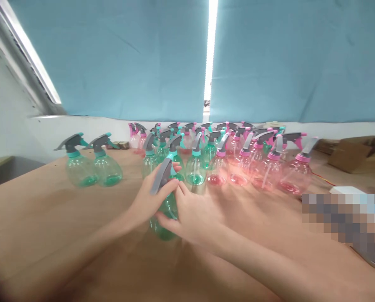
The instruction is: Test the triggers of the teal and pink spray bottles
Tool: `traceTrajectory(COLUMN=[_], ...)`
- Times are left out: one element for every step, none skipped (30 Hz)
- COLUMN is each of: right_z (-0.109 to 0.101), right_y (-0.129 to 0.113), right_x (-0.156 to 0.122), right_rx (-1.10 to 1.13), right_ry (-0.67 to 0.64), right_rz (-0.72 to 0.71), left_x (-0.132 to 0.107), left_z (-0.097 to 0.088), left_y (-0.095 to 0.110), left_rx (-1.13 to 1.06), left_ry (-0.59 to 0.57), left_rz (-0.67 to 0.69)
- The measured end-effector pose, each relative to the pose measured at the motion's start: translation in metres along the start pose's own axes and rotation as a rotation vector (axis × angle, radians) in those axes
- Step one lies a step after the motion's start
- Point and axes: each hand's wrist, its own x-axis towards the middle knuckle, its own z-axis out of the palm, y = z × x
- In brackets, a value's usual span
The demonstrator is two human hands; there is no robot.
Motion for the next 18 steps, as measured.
traceTrajectory(right_z=[-0.003, -0.007, -0.012, -0.016, -0.020, -0.024, -0.027, -0.029, -0.029, -0.029, -0.028, -0.026, -0.023, -0.021, -0.018, -0.016, -0.015, -0.014], right_y=[0.003, 0.006, 0.010, 0.015, 0.020, 0.027, 0.035, 0.045, 0.055, 0.065, 0.075, 0.084, 0.093, 0.099, 0.104, 0.108, 0.110, 0.111], right_x=[-0.002, -0.004, -0.006, -0.007, -0.008, -0.010, -0.012, -0.015, -0.018, -0.022, -0.025, -0.029, -0.032, -0.035, -0.036, -0.038, -0.038, -0.039], right_rx=[0.005, 0.016, 0.030, 0.044, 0.058, 0.068, 0.074, 0.078, 0.067, 0.046, 0.016, -0.018, -0.039, -0.048, -0.049, -0.044, -0.041, -0.040], right_ry=[0.008, 0.010, 0.003, -0.017, -0.044, -0.073, -0.102, -0.121, -0.132, -0.149, -0.164, -0.179, -0.198, -0.219, -0.237, -0.255, -0.271, -0.283], right_rz=[-0.020, -0.040, -0.058, -0.071, -0.079, -0.087, -0.093, -0.104, -0.111, -0.110, -0.104, -0.095, -0.079, -0.052, -0.018, 0.016, 0.046, 0.068], left_x=[0.001, 0.002, 0.003, 0.005, 0.006, 0.008, 0.009, 0.011, 0.013, 0.016, 0.019, 0.021, 0.024, 0.027, 0.029, 0.031, 0.033, 0.034], left_z=[0.004, 0.008, 0.012, 0.015, 0.018, 0.019, 0.021, 0.022, 0.022, 0.022, 0.022, 0.022, 0.022, 0.022, 0.022, 0.022, 0.023, 0.024], left_y=[0.001, 0.001, 0.002, 0.001, 0.001, 0.000, -0.001, -0.003, -0.005, -0.007, -0.009, -0.012, -0.014, -0.016, -0.017, -0.018, -0.019, -0.019], left_rx=[-0.011, -0.017, -0.021, -0.027, -0.035, -0.042, -0.049, -0.057, -0.063, -0.065, -0.063, -0.062, -0.063, -0.067, -0.075, -0.086, -0.099, -0.111], left_ry=[-0.010, -0.019, -0.023, -0.021, -0.016, -0.008, 0.001, 0.005, 0.003, -0.003, -0.010, -0.018, -0.027, -0.034, -0.038, -0.042, -0.043, -0.045], left_rz=[-0.003, -0.002, 0.005, 0.014, 0.020, 0.025, 0.033, 0.040, 0.049, 0.055, 0.060, 0.060, 0.056, 0.053, 0.056, 0.060, 0.066, 0.070])
